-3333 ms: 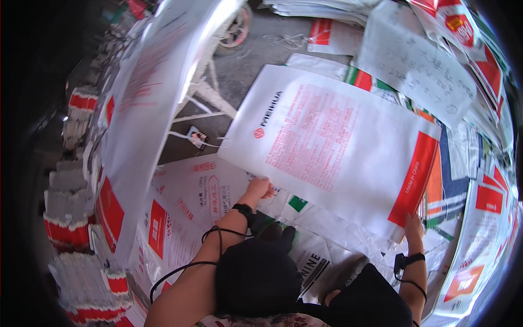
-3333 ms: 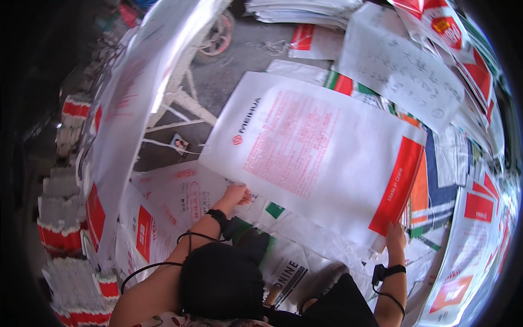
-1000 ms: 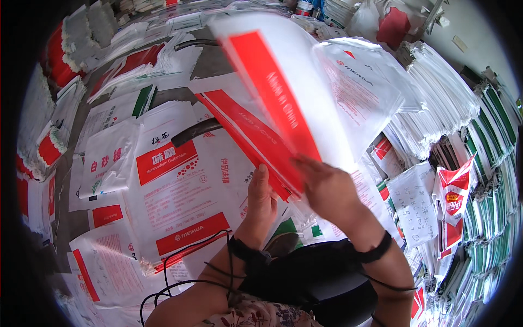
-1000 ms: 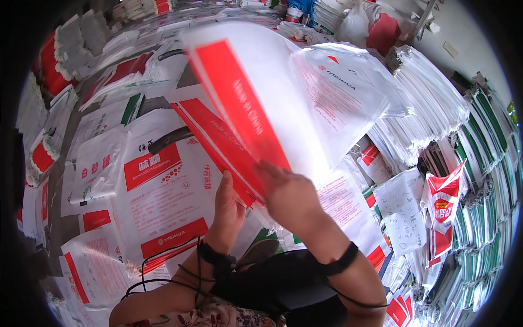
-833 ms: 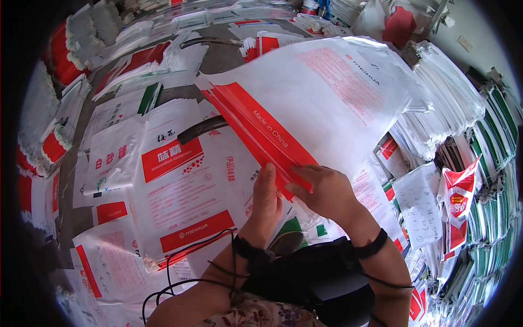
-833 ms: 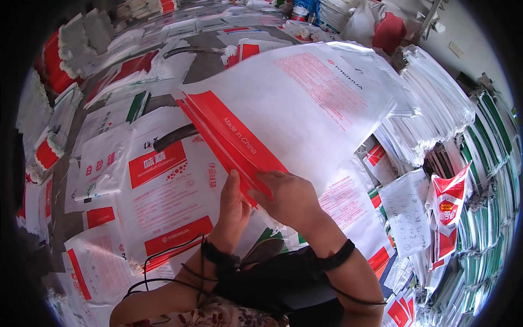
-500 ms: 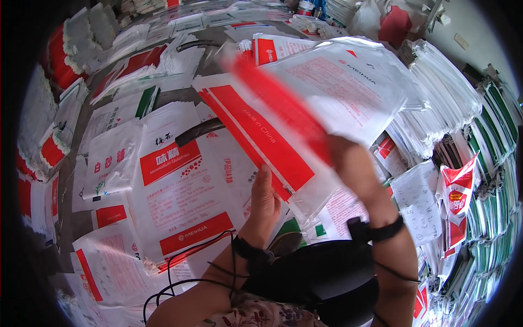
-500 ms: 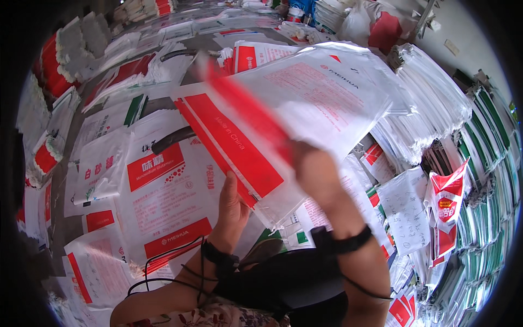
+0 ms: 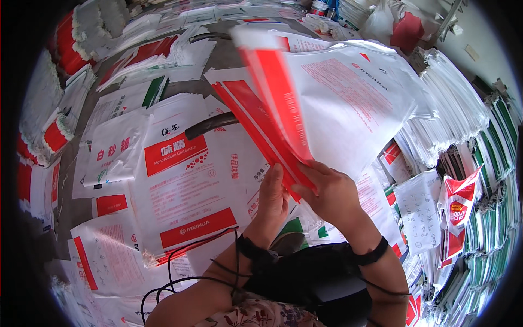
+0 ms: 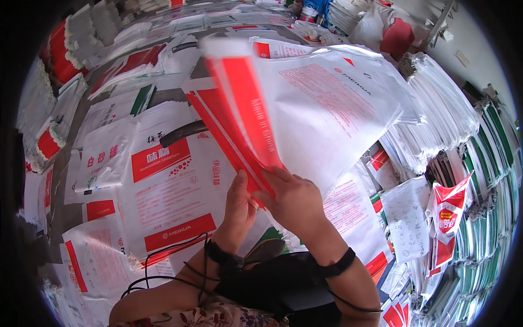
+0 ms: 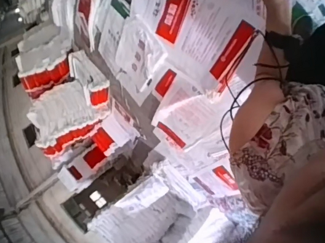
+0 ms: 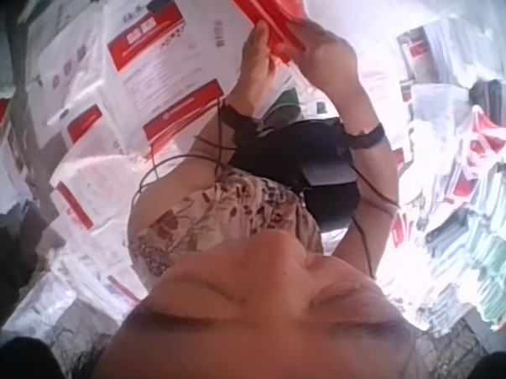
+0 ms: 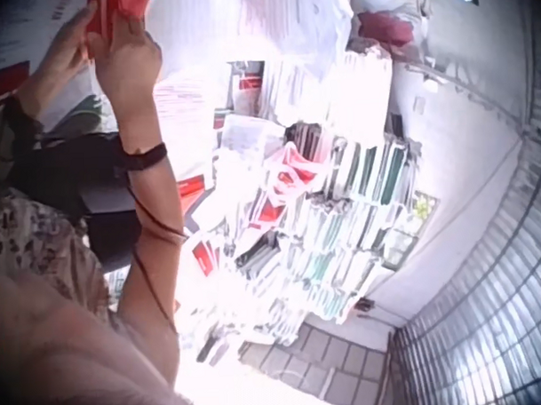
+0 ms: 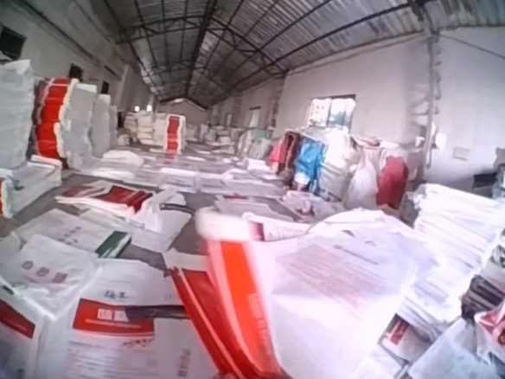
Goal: The person organizes stacks of large white and red packaging bags by hand, moving them from one pile to another and straightening the edges of the bags.
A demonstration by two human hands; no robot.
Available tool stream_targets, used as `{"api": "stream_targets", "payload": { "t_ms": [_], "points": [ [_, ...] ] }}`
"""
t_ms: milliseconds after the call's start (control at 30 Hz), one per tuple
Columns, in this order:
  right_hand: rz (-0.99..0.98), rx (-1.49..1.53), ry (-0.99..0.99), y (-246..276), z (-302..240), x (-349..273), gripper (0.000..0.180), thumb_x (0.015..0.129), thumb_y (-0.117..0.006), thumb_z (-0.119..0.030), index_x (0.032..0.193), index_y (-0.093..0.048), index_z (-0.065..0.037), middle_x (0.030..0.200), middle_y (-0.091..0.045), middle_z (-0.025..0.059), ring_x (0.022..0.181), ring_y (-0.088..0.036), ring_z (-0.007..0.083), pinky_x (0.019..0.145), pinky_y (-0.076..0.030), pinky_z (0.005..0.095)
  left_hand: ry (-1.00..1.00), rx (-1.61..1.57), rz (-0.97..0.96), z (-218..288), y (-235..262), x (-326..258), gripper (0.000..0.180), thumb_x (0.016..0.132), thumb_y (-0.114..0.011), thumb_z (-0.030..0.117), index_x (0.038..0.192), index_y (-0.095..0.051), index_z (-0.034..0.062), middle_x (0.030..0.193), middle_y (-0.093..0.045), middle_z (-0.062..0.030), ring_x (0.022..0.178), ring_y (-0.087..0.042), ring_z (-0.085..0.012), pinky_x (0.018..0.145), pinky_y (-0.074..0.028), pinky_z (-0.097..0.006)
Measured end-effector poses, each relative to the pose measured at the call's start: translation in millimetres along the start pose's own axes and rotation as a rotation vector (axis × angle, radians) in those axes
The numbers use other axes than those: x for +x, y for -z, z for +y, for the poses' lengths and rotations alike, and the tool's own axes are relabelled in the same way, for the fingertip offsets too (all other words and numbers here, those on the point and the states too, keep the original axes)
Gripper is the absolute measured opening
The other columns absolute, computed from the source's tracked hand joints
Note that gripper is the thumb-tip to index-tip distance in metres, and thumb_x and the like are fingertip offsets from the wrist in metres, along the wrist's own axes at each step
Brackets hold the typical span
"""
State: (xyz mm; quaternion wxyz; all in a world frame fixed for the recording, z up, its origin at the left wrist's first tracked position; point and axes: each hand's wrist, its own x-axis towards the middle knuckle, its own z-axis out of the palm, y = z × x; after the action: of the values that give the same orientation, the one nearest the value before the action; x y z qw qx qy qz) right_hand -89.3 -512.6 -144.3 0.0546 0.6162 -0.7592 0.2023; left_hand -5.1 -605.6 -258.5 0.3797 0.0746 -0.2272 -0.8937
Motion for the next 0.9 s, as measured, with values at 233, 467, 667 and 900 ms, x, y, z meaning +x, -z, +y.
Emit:
{"api": "stream_targets", "payload": {
  "t_ms": [233,467,667,900],
  "points": [
    [-0.13,0.222,-0.106,-3.6,7.7,11.1,0.047,0.081,-0.075,-0.026,0.124,-0.065,-0.009,0.12,-0.066,0.0134,0.103,-0.066,0.0339,0.086,-0.055,0.0416,0.017,-0.03,0.031,-2.1,16.7,0.7,0.056,0.097,-0.062,0.042,0.136,-0.048,0.0053,0.129,-0.061,-0.0094,0.118,-0.061,-0.0182,0.093,-0.053,-0.03],
    [-0.147,0.134,-0.087,-6.2,9.3,7.9,0.053,0.084,-0.071,-0.022,0.133,-0.058,-0.007,0.123,-0.063,0.0183,0.104,-0.064,0.0371,0.088,-0.054,0.0424,0.035,-0.034,0.039,-4.5,16.4,1.2,0.054,0.096,-0.063,0.042,0.135,-0.051,0.0065,0.125,-0.064,-0.0068,0.113,-0.062,-0.0148,0.09,-0.054,-0.028],
    [-0.172,0.204,-0.194,-4.8,13.4,10.0,0.056,0.088,-0.063,-0.016,0.141,-0.048,-0.009,0.118,-0.061,0.0203,0.102,-0.065,0.0359,0.086,-0.054,0.0452,0.033,-0.023,0.037,-5.5,22.2,2.1,0.053,0.095,-0.065,0.042,0.134,-0.053,0.0082,0.114,-0.067,-0.0033,0.098,-0.065,-0.0091,0.076,-0.054,-0.022],
    [-0.19,-0.337,-0.013,17.1,88.7,30.8,0.059,0.086,-0.048,-0.001,0.144,-0.045,-0.012,0.1,-0.065,0.0199,0.086,-0.069,0.0389,0.076,-0.057,0.0462,0.015,-0.074,0.116,-7.6,-6.2,0.4,0.048,0.097,-0.063,0.043,0.128,-0.057,0.0074,0.108,-0.068,-0.002,0.086,-0.063,-0.0057,0.059,-0.045,-0.018]
  ]
}}
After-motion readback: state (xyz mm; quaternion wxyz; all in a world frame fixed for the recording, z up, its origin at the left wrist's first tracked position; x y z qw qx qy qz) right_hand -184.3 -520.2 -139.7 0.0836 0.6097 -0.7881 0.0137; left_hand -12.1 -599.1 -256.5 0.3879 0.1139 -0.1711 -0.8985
